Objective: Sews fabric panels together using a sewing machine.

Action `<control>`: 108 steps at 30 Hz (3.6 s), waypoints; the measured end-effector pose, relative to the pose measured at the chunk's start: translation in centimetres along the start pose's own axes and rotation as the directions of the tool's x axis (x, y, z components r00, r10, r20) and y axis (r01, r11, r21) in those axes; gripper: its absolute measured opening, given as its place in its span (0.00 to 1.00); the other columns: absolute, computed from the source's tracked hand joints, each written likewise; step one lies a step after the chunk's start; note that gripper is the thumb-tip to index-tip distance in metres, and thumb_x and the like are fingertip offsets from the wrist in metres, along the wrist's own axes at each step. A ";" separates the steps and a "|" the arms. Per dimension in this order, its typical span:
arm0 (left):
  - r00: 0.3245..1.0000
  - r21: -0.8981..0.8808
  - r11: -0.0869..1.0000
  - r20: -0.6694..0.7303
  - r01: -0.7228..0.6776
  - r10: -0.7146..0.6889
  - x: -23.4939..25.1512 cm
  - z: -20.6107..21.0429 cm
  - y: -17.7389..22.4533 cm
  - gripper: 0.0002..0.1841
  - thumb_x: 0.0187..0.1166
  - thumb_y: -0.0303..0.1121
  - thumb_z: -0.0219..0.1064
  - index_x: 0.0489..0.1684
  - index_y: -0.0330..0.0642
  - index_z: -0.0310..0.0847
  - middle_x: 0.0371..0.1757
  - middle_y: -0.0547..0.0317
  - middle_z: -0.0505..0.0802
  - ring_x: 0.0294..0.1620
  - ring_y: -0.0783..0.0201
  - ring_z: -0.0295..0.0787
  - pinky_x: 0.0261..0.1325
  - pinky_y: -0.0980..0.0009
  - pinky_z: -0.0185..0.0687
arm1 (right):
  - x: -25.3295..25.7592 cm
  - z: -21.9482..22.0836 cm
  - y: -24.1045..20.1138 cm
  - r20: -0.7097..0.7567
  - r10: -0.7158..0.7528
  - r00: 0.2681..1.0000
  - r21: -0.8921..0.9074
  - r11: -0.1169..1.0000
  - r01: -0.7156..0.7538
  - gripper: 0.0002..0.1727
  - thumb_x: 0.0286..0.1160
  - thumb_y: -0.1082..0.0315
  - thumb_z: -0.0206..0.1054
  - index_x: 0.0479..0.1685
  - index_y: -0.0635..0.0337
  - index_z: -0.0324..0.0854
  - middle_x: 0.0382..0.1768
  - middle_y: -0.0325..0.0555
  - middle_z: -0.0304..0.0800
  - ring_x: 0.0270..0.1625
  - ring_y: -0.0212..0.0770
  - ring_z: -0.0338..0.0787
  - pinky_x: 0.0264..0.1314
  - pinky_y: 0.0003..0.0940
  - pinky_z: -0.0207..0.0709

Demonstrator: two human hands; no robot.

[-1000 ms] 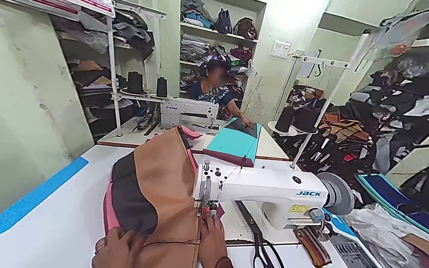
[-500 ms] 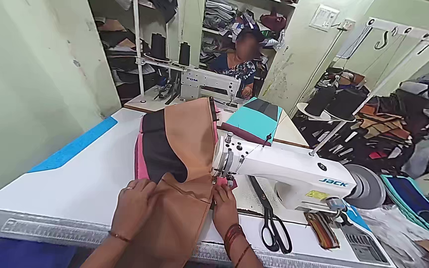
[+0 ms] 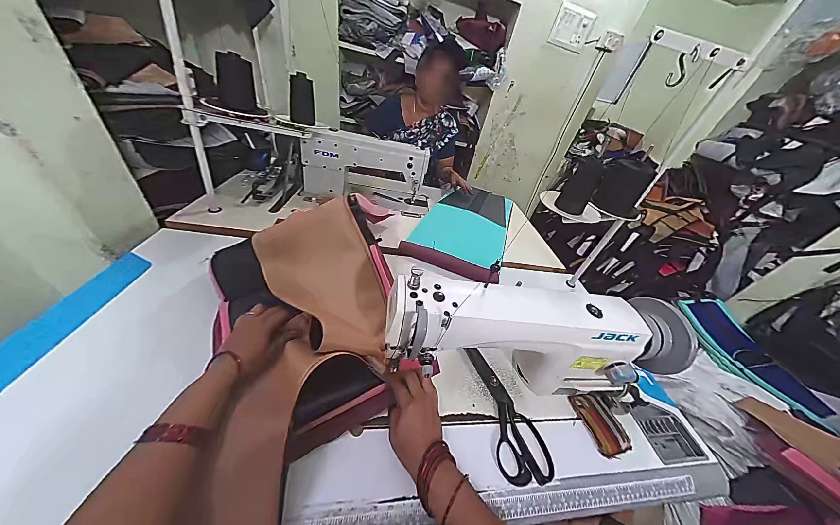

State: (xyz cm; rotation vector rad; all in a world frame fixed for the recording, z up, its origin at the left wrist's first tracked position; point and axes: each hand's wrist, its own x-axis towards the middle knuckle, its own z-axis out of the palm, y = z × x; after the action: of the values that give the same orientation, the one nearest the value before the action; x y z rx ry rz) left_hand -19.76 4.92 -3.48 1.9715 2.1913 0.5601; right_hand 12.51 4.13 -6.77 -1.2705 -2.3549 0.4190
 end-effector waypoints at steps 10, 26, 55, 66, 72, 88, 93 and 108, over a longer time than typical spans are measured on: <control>0.962 -0.029 0.972 -0.142 0.233 -0.234 -11.4 1.8 5.1 0.20 0.85 0.37 0.61 0.49 0.22 0.83 0.46 0.24 0.90 0.58 0.20 0.85 0.60 0.27 0.73 | -0.2 -0.9 1.9 -0.075 -0.074 0.994 0.255 0.963 0.091 0.25 0.64 0.85 0.61 0.60 0.62 0.91 0.63 0.55 0.92 0.72 0.62 0.85 0.80 0.56 0.70; 0.951 0.083 0.958 0.126 0.273 -0.282 -10.3 -0.7 5.5 0.21 0.88 0.38 0.57 0.64 0.27 0.81 0.48 0.21 0.90 0.57 0.21 0.87 0.59 0.27 0.74 | -1.0 -1.0 1.6 -0.027 -0.100 0.995 0.185 0.977 0.103 0.25 0.66 0.84 0.60 0.63 0.60 0.90 0.67 0.53 0.90 0.78 0.60 0.80 0.82 0.59 0.67; 0.823 -0.012 0.823 0.020 0.568 -0.568 -16.3 2.4 14.4 0.20 0.88 0.39 0.56 0.63 0.32 0.82 0.44 0.26 0.93 0.51 0.24 0.91 0.52 0.29 0.79 | -1.4 -1.6 1.8 -0.044 -0.042 0.998 0.156 0.987 0.049 0.22 0.73 0.81 0.57 0.58 0.58 0.92 0.68 0.53 0.89 0.77 0.58 0.81 0.82 0.57 0.69; 0.804 -0.079 0.803 -0.029 0.591 -0.594 -13.9 2.6 14.2 0.19 0.91 0.37 0.55 0.64 0.30 0.81 0.48 0.25 0.92 0.55 0.24 0.90 0.56 0.28 0.78 | -0.2 -2.1 1.7 0.171 0.015 0.985 0.120 0.992 -0.036 0.23 0.82 0.75 0.55 0.72 0.54 0.86 0.74 0.56 0.82 0.83 0.57 0.73 0.89 0.52 0.60; 0.793 -0.220 0.775 -0.009 0.593 -0.609 -11.9 2.1 13.2 0.22 0.93 0.38 0.55 0.74 0.28 0.74 0.60 0.22 0.89 0.66 0.25 0.85 0.69 0.28 0.71 | 0.2 -2.3 1.5 0.204 0.046 0.978 0.101 0.993 -0.068 0.23 0.84 0.74 0.53 0.71 0.50 0.87 0.73 0.54 0.83 0.83 0.56 0.73 0.88 0.58 0.56; 0.917 0.013 0.931 -0.183 0.364 -0.355 -14.4 3.4 10.8 0.20 0.82 0.42 0.64 0.41 0.27 0.87 0.38 0.25 0.91 0.49 0.23 0.90 0.49 0.29 0.78 | -1.1 -2.5 1.5 0.175 -0.108 0.979 0.020 0.994 0.106 0.23 0.80 0.77 0.54 0.68 0.57 0.88 0.75 0.43 0.86 0.85 0.52 0.74 0.88 0.59 0.58; 0.914 -0.001 0.928 -0.173 0.372 -0.367 -14.0 3.3 10.7 0.22 0.83 0.44 0.62 0.40 0.28 0.87 0.36 0.27 0.91 0.47 0.24 0.90 0.47 0.29 0.77 | -0.8 -1.4 1.9 0.069 -0.182 0.981 -0.072 0.980 0.187 0.21 0.76 0.79 0.59 0.62 0.57 0.91 0.70 0.43 0.90 0.79 0.53 0.81 0.82 0.62 0.65; 0.882 -0.001 0.883 -0.051 0.469 -0.468 -9.8 2.2 10.7 0.20 0.88 0.43 0.62 0.50 0.31 0.86 0.45 0.27 0.92 0.56 0.27 0.89 0.56 0.29 0.76 | -0.1 -1.2 2.6 0.058 -0.168 0.984 -0.016 0.985 0.169 0.19 0.78 0.76 0.60 0.62 0.57 0.91 0.69 0.47 0.90 0.76 0.56 0.83 0.76 0.60 0.72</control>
State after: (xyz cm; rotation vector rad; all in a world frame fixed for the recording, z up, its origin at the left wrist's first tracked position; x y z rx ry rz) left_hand -7.75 -3.52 -2.99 1.3541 2.5779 0.5218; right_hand 15.03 5.48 -6.96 -1.0698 -2.4970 0.3813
